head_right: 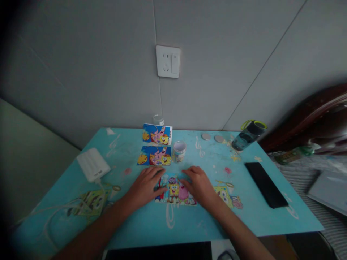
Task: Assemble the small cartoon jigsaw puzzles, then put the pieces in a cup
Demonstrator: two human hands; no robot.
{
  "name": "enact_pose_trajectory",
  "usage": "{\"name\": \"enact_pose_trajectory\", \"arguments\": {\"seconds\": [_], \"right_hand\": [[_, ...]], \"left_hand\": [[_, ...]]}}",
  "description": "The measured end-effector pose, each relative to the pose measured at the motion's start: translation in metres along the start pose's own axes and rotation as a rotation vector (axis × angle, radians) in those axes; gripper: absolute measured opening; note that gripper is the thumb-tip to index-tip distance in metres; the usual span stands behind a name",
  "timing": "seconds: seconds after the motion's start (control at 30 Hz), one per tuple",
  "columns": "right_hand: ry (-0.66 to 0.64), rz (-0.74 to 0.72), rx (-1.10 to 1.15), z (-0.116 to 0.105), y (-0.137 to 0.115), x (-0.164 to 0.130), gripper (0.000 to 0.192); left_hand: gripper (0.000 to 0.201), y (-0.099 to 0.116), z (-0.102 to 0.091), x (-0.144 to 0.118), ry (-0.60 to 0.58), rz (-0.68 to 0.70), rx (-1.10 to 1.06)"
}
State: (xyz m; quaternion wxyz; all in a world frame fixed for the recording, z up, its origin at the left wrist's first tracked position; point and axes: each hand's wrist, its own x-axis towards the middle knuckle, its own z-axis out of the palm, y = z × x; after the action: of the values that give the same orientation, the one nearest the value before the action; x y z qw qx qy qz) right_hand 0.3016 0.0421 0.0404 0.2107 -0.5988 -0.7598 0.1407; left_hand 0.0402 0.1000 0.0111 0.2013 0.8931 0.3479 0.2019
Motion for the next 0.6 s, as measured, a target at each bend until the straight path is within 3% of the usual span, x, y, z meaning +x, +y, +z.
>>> {"name": "enact_pose_trajectory", "arguments": {"seconds": [0.13,0.4,0.5,0.6], "right_hand": [[-0.034,0.090,0.017,0.025,0.010,0.000,0.039],[-0.034,0.148,0.166,0.027,0.009,0.012,0.028],[-0.046,0.118,0.213,0.030,0.004,0.012,0.015],[-0.047,0.085,0.246,0.034,0.002,0.009,0.015]], "left_hand": [[0.058,-0.003,0.006,0.001,-0.009,-0.016,0.009],[0.062,0.000,0.012,0.003,0.005,-0.068,-0.116],[0.050,0.002,0.015,0.003,0.013,-0.087,-0.206],[0.027,0.003,0.016,0.005,0.026,-0.106,-0.278]]}}
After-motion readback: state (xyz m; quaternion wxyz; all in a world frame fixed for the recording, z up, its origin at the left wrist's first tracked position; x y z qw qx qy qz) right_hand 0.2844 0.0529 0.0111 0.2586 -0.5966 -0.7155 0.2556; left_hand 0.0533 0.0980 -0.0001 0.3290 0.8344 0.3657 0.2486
